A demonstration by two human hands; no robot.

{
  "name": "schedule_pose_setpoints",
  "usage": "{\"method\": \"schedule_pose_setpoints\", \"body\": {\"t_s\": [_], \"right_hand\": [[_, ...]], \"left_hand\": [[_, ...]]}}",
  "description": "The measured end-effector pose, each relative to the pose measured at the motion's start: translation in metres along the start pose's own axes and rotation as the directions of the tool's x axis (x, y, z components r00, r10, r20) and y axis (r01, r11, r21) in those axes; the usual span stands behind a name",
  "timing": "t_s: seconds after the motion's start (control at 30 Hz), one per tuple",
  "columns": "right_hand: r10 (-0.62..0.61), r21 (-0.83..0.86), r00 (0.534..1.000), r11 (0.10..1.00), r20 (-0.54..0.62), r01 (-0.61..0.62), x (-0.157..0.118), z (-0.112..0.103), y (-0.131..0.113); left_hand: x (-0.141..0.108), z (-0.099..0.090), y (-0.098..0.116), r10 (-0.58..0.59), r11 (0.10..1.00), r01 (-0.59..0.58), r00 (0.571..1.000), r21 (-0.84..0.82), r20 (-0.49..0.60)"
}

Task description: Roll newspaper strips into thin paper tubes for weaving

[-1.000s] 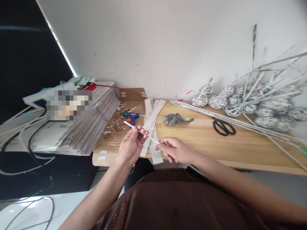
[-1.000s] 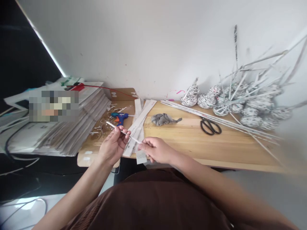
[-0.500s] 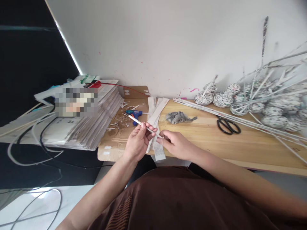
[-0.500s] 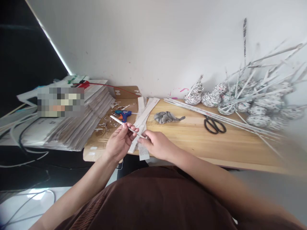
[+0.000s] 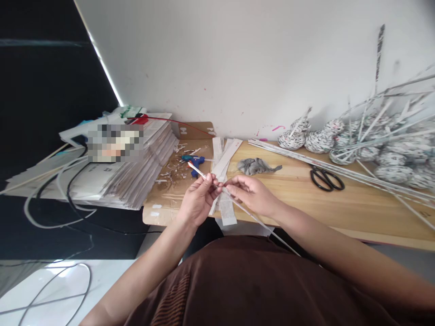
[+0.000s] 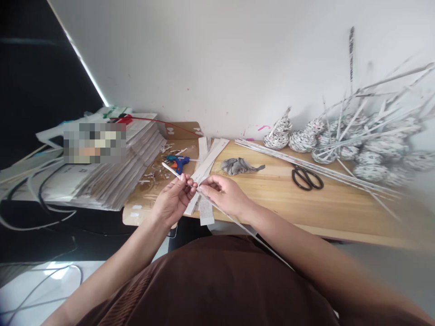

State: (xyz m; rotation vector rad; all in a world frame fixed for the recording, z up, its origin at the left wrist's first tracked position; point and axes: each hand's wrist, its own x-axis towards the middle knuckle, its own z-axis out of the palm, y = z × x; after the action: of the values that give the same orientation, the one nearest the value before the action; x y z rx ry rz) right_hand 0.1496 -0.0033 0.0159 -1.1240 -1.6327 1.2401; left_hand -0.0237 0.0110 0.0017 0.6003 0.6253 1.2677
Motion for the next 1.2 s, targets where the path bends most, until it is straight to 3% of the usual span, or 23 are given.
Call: {"method": "schedule_pose_setpoints", "body": {"t_s": [0.1, 0.27, 0.4, 0.6, 0.77, 0.93, 1.1, 1.2], "right_hand": [[-0.165, -0.112, 0.979, 0.982, -0.120, 0.152, 0.005, 0.003, -0.008], [-0.299, -0.213, 0.950, 0.938, -0.091, 0.275, 0.008, 0.008, -0.022], [-0.312, -0.160, 0.948, 0.941, -0.059, 0.299, 0.007, 0.010, -0.026], [-0.241, -0.053, 0.968, 0.970, -0.064, 0.238, 0.001, 0.010, -0.031], [-0.246, -0.195, 0.969, 0.951, -0.003, 0.241, -0.008, 0.007, -0.045], [-0.392, -0.406, 0.920, 0.842, -0.005, 0.356, -0.014, 0.007, -0.052], [-0.290, -0.344, 0.955, 0.892, 0.063, 0.293, -0.017, 0.006, -0.054], [-0.363, -0.398, 0.929, 0.843, 0.077, 0.362, -0.019, 0.006, -0.056]], "left_hand": [[-0.003, 0.001, -0.004, -0.026, 1.000, 0.026, 0.999, -0.006, -0.019], [-0.007, 0.003, -0.005, -0.067, 0.998, 0.067, 0.998, 0.005, 0.001], [-0.010, 0.002, -0.005, -0.109, 0.994, 0.110, 0.992, -0.012, 0.064], [-0.015, -0.001, -0.004, -0.182, 0.980, 0.193, 0.969, -0.052, 0.166], [-0.018, -0.003, -0.002, -0.212, 0.974, 0.223, 0.957, -0.033, 0.196], [-0.021, -0.006, -0.002, -0.217, 0.972, 0.231, 0.952, -0.040, 0.217], [-0.025, -0.007, -0.001, -0.235, 0.970, 0.243, 0.942, -0.002, 0.240], [-0.028, -0.008, 0.000, -0.231, 0.973, 0.230, 0.942, 0.032, 0.245]]}}
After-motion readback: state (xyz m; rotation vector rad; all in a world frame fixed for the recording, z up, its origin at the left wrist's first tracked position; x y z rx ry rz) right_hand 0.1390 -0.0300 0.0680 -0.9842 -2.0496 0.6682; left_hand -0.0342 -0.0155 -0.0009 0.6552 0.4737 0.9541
